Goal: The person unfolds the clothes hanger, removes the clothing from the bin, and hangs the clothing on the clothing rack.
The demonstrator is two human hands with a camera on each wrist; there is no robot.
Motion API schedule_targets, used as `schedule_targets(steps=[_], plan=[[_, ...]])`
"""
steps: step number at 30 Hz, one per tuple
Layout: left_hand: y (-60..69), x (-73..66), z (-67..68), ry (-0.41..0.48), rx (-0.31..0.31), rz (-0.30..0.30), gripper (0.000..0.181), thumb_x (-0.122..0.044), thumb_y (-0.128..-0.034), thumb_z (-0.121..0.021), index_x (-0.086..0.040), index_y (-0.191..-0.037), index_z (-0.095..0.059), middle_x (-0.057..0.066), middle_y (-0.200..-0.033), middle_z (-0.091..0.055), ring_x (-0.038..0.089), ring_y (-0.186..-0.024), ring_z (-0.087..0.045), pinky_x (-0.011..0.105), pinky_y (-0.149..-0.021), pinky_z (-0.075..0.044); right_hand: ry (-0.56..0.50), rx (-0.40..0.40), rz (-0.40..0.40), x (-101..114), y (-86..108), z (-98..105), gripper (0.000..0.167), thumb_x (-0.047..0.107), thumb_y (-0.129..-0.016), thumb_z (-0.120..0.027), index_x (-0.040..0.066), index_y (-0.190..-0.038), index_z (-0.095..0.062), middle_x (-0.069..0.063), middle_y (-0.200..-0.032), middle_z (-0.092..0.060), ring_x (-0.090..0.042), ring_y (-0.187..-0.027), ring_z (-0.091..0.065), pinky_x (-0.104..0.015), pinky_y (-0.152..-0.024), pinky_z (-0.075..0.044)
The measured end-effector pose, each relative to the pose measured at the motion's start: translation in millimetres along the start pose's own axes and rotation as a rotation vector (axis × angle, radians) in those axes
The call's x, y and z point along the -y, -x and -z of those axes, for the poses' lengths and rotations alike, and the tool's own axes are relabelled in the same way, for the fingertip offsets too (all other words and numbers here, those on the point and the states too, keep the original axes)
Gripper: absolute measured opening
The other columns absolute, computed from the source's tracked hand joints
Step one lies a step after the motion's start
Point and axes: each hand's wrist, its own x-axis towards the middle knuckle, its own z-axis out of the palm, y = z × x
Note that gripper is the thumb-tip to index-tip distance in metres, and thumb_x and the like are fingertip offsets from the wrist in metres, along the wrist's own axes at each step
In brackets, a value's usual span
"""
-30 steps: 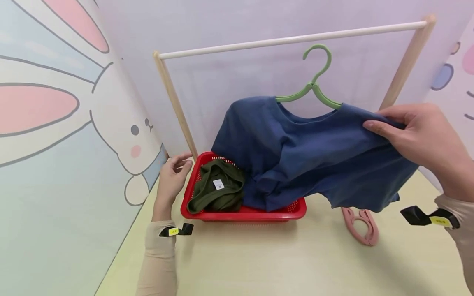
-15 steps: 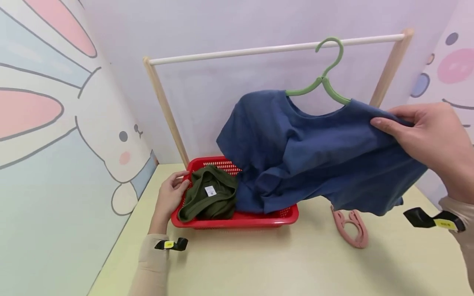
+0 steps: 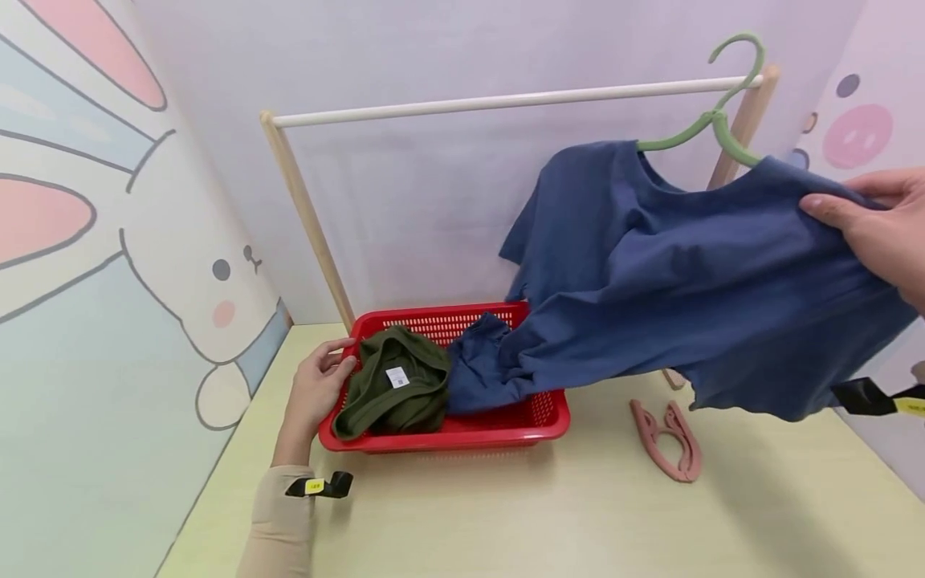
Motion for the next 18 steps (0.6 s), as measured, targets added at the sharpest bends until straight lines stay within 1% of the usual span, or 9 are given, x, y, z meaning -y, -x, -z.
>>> schedule_targets(steps=[1,2,9,11,12,13,15,16,18], plan=[[0.4,-0.2,0.5,-0.002,0.0,0.002,0.048,-0.028,-0.1148,-0.065,-0.016,-0.16,-0.059,0.024,-0.154,-0.064,0.039,-0.145,-0.063,0.054,-0.122,-0.048,-0.013,-0.01,-0.01,-1,-3.0,2,0.046,0.033,-0.111,-0.068,0.059,-0.076,-0.054,0.043,-0.058,-0.05,0.017,-0.05,-0.051,-0.006,-0.053,-0.037],[0.8,-0.5,1.1,-0.004,-0.001,0.003,0.048,-0.028,-0.1148,-0.065,-0.016,-0.161,-0.059,0.024,-0.155,-0.064,0.04,-0.145,-0.063,0.055,-0.123,-0.047,-0.018,-0.019,-0.022,-2,-5.7,4,0.046,0.033,-0.111,-0.068,0.059,-0.075,-0.054,0.043,-0.058,-0.05,0.017,-0.049,-0.051,-0.006,-0.052,-0.037],[3.0,-1.4,3.4,-0.002,-0.005,0.016,0.049,-0.027,-0.1148,-0.065,-0.016,-0.162,-0.058,0.025,-0.156,-0.062,0.041,-0.146,-0.062,0.055,-0.123,-0.046,0.035,-0.017,-0.051,-3,-16.3,8,0.038,0.037,-0.111,-0.067,0.055,-0.079,-0.056,0.04,-0.055,-0.047,0.015,-0.047,-0.049,-0.009,-0.05,-0.037],[3.2,-1.2,2.8,0.003,-0.003,0.02,0.049,-0.028,-0.1149,-0.064,-0.016,-0.162,-0.057,0.024,-0.156,-0.062,0.04,-0.146,-0.062,0.054,-0.123,-0.046,0.108,-0.012,-0.048,-4,-16.4,7,0.019,0.04,-0.112,-0.065,0.037,-0.094,-0.071,0.036,-0.057,-0.044,0.012,-0.048,-0.047,-0.01,-0.051,-0.035],[3.2,-1.0,2.5,0.004,-0.002,0.02,0.049,-0.028,-0.1149,-0.064,-0.015,-0.162,-0.057,0.024,-0.156,-0.062,0.04,-0.146,-0.062,0.054,-0.123,-0.046,0.144,-0.007,-0.04,-5,-16.4,7,0.021,0.041,-0.112,-0.063,0.026,-0.104,-0.076,0.033,-0.058,-0.045,0.01,-0.049,-0.047,-0.011,-0.052,-0.035],[3.2,-0.8,2.3,0.005,-0.001,0.02,0.049,-0.028,-0.1149,-0.064,-0.015,-0.162,-0.057,0.024,-0.156,-0.063,0.04,-0.146,-0.062,0.053,-0.123,-0.046,0.178,-0.002,-0.038,-6,-16.0,6,0.032,0.042,-0.113,-0.062,0.014,-0.116,-0.076,0.029,-0.059,-0.046,0.008,-0.049,-0.047,-0.012,-0.051,-0.035],[3.2,-0.7,2.1,0.001,-0.001,0.019,0.05,-0.028,-0.115,-0.064,-0.015,-0.162,-0.057,0.024,-0.156,-0.063,0.04,-0.146,-0.062,0.053,-0.123,-0.046,0.241,0.019,-0.047,-8,-13.9,5,0.059,0.046,-0.113,-0.058,-0.008,-0.137,-0.063,0.02,-0.063,-0.051,0.002,-0.049,-0.049,-0.014,-0.05,-0.036],[3.1,-0.7,2.2,-0.001,-0.001,0.016,0.05,-0.028,-0.115,-0.064,-0.015,-0.162,-0.057,0.024,-0.155,-0.063,0.04,-0.146,-0.062,0.052,-0.123,-0.046,0.264,0.029,-0.05,-10,-12.9,4,0.066,0.048,-0.114,-0.057,-0.012,-0.142,-0.058,0.015,-0.064,-0.054,-0.001,-0.049,-0.05,-0.014,-0.049,-0.037],[3.0,-1.0,2.7,-0.008,-0.002,0.011,0.049,-0.028,-0.1151,-0.064,-0.014,-0.162,-0.057,0.024,-0.154,-0.064,0.039,-0.144,-0.064,0.051,-0.122,-0.047,0.297,0.045,-0.049,-13,-11.0,2,0.068,0.049,-0.114,-0.055,-0.011,-0.145,-0.058,0.001,-0.065,-0.06,-0.007,-0.05,-0.052,-0.016,-0.048,-0.038]])
